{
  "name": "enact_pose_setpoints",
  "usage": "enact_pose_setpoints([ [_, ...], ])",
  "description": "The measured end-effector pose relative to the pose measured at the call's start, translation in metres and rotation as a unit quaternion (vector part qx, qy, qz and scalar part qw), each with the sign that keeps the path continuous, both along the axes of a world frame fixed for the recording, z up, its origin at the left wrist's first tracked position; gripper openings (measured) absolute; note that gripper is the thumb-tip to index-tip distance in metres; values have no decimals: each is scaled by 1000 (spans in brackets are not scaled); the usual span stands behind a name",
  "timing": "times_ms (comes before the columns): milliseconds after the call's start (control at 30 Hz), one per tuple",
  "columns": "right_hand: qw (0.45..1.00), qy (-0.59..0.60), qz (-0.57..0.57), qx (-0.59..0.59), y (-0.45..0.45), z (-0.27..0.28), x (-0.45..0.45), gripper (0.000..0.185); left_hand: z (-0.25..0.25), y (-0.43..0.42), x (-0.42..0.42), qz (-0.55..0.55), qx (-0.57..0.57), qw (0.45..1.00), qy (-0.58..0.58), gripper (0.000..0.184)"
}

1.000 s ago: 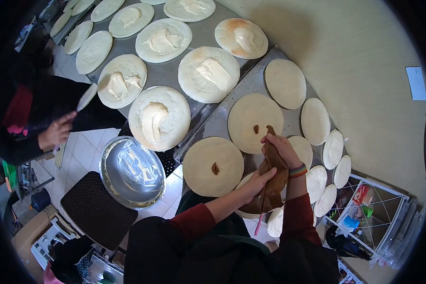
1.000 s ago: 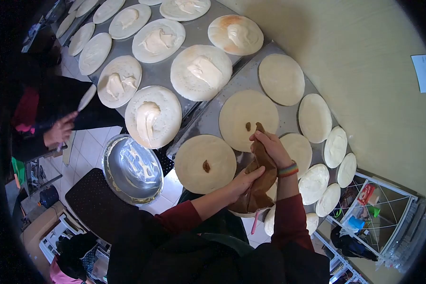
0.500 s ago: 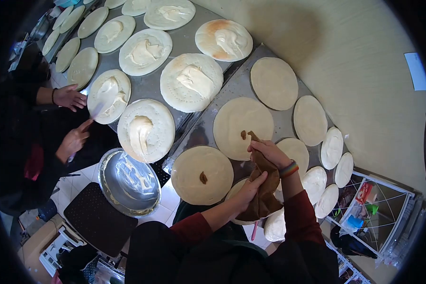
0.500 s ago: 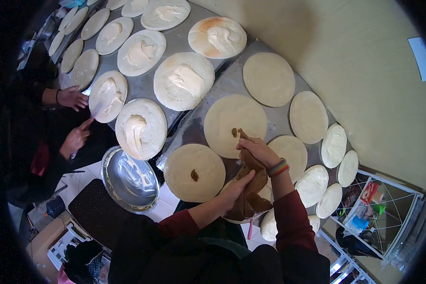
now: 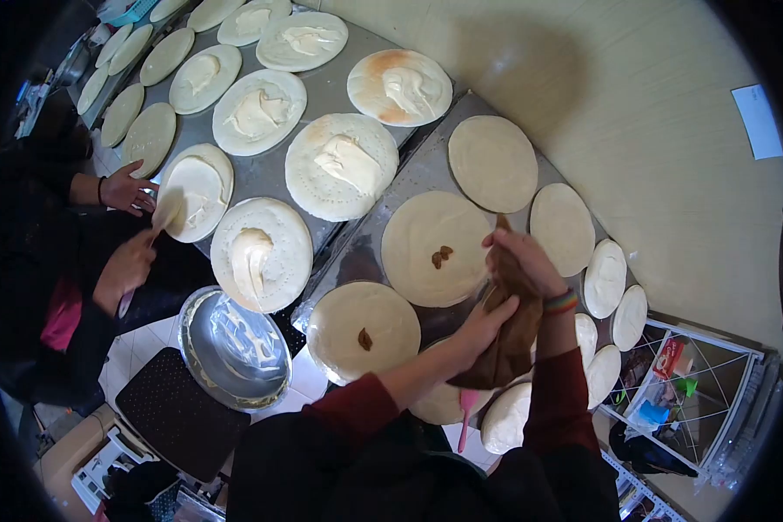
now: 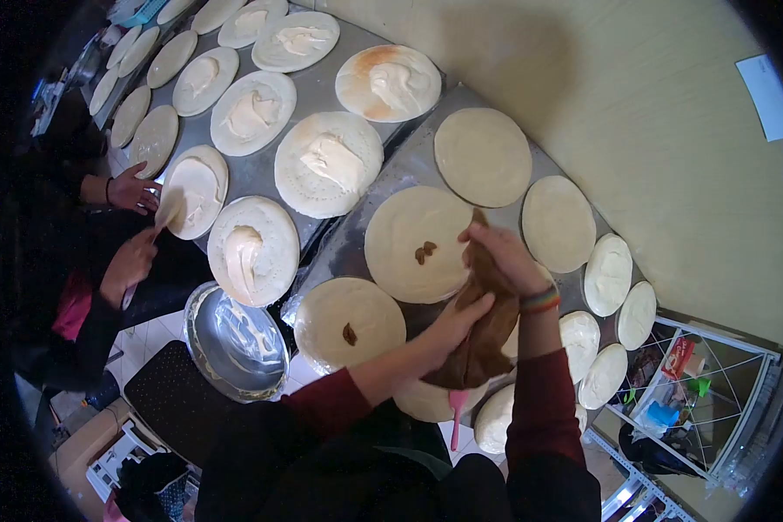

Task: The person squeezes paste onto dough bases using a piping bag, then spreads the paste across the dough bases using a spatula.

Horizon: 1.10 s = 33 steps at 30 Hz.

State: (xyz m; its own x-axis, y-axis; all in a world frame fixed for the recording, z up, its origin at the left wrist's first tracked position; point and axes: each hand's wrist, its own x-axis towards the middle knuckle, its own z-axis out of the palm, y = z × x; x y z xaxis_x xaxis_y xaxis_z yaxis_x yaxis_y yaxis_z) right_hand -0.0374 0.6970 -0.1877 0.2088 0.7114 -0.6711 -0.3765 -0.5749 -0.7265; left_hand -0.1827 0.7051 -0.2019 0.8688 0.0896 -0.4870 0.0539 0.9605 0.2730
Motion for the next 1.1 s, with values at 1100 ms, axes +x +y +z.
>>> enact_pose_setpoints([
  [1100, 984, -93, -154, -10, -64, 6, 124, 32, -18, -33, 140, -107, -36, 989, -98, 42],
])
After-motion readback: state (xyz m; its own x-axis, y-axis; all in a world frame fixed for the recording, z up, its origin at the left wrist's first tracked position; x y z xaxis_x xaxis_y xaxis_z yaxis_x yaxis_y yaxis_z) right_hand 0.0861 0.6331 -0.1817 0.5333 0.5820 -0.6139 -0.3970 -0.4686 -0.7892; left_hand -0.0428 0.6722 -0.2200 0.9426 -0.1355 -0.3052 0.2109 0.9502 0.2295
